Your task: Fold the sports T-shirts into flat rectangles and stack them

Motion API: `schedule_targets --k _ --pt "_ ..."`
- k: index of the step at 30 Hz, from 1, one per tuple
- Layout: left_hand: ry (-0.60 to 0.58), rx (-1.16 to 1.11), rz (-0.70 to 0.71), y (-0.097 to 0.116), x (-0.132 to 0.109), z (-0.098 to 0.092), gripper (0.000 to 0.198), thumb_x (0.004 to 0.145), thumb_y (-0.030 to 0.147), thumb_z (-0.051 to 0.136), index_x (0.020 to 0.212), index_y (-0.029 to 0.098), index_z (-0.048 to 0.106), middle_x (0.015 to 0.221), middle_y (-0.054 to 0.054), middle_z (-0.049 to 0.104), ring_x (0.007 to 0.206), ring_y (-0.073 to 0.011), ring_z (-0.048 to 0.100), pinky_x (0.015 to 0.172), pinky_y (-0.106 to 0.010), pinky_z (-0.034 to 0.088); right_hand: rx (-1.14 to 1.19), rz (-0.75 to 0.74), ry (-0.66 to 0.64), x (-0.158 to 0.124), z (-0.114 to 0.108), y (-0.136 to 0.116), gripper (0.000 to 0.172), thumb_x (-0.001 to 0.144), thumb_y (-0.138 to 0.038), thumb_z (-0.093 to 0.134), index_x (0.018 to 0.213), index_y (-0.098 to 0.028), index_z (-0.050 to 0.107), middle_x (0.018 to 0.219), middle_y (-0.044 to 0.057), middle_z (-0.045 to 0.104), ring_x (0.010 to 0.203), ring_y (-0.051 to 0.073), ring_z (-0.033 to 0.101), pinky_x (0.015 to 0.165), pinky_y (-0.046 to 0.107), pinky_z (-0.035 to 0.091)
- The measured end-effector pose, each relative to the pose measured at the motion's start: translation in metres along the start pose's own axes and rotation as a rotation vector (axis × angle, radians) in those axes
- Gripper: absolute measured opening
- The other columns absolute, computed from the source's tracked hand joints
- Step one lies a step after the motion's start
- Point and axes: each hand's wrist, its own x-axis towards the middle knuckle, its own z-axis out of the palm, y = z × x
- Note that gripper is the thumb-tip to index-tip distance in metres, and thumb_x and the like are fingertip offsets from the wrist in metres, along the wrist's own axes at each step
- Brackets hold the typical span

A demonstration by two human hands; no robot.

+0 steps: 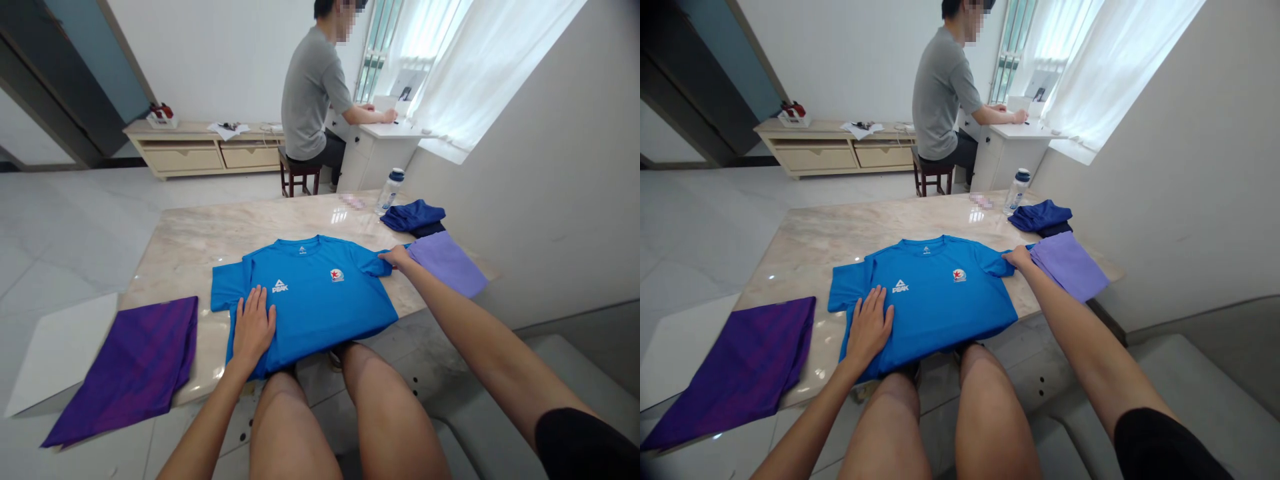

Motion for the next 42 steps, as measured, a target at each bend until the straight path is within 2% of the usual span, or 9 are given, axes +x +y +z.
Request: schedule_targets --k 4,7,11,14,18,23,29,35,42 --pt "0.002 -0.011 -0.010 0.000 0.002 -0.001 0.061 0.111 0.039 0.033 0.160 0.011 0.055 0.169 -0.021 0.052 0.161 -0.0338 0.045 0.136 -0.058 0.029 -0.177 -0.062 0.044 -0.011 -0.007 -0.032 0.033 0.087 -0.034 0.079 0.110 -0.010 0.078 0.121 0.027 0.078 0.115 0.037 0.076 0.090 0.042 0.061" --pt "-0.013 -0.015 -0.018 0.002 0.004 -0.003 0.060 0.111 0.039 0.033 0.158 0.010 0.057 0.169 -0.021 0.052 0.161 -0.0344 0.045 0.136 -0.058 0.028 -0.225 -0.168 -0.010 -0.028 -0.003 -0.070 0.022 0.092 -0.026 0.073 0.104 -0.008 0.077 0.103 0.026 0.080 0.099 0.035 0.080 0.082 0.040 0.063" --pt "-0.021 -0.012 -0.020 0.004 0.003 -0.006 0.059 0.111 0.038 0.034 0.157 0.009 0.057 0.169 -0.022 0.052 0.161 -0.0355 0.045 0.135 -0.059 0.029 0.213 -0.109 -0.344 -0.046 0.007 -0.118 0.020 0.103 -0.031 0.066 0.105 -0.011 0.071 0.073 0.014 0.077 0.063 0.025 0.076 0.064 0.036 0.064" --pt "-0.018 -0.012 -0.017 0.004 0.004 -0.006 0.057 0.110 0.038 0.036 0.157 0.012 0.057 0.168 -0.021 0.053 0.160 -0.0348 0.046 0.134 -0.059 0.031 0.457 -0.163 -0.312 -0.051 0.014 -0.128 0.027 0.109 -0.033 0.059 0.128 -0.014 0.062 0.089 0.012 0.081 0.062 0.021 0.075 0.067 0.038 0.067" --pt "-0.014 -0.025 -0.024 0.003 0.005 -0.007 0.057 0.110 0.035 0.039 0.159 0.014 0.057 0.169 -0.020 0.053 0.160 -0.0345 0.046 0.134 -0.059 0.030 0.169 -0.425 -0.148 -0.065 0.037 -0.094 0.039 0.109 -0.028 0.051 0.145 -0.012 0.059 0.132 0.022 0.077 0.114 0.028 0.079 0.103 0.047 0.063" --pt "-0.046 0.009 -0.034 0.010 -0.002 -0.008 0.058 0.111 0.032 0.037 0.162 0.012 0.055 0.172 -0.019 0.049 0.162 -0.0334 0.043 0.136 -0.058 0.029 -0.216 -0.756 -0.096 -0.110 0.093 -0.029 0.067 0.111 -0.047 0.039 0.168 -0.013 0.045 0.179 0.018 0.036 0.167 0.036 0.032 0.135 0.060 0.030" --pt "-0.110 0.089 -0.003 -0.007 -0.008 -0.027 0.043 0.111 0.032 0.045 0.146 0.021 0.065 0.157 -0.014 0.064 0.148 -0.0303 0.057 0.125 -0.050 0.043 -0.010 -0.773 -0.049 -0.102 0.111 0.006 0.066 0.105 -0.052 0.041 0.157 -0.017 0.059 0.168 0.020 0.053 0.159 0.041 0.045 0.130 0.062 0.038" --pt "-0.113 0.078 -0.529 -0.070 0.051 -0.065 0.033 0.110 0.032 0.045 0.131 0.017 0.065 0.138 -0.020 0.070 0.133 -0.0321 0.066 0.109 -0.044 0.051 0.085 -0.674 0.224 -0.052 0.066 0.058 0.044 0.097 -0.032 0.045 0.125 -0.011 0.072 0.120 0.024 0.074 0.117 0.038 0.069 0.111 0.055 0.053" --pt "-0.200 0.089 -0.741 -0.108 0.108 -0.048 0.053 0.098 0.064 0.062 0.118 0.016 0.072 0.132 -0.028 0.073 0.124 -0.0438 0.073 0.097 -0.051 0.056 -0.153 -0.454 0.232 -0.061 0.059 0.078 0.026 0.100 -0.026 0.046 0.110 -0.016 0.069 0.101 0.018 0.074 0.094 0.034 0.070 0.080 0.042 0.051"
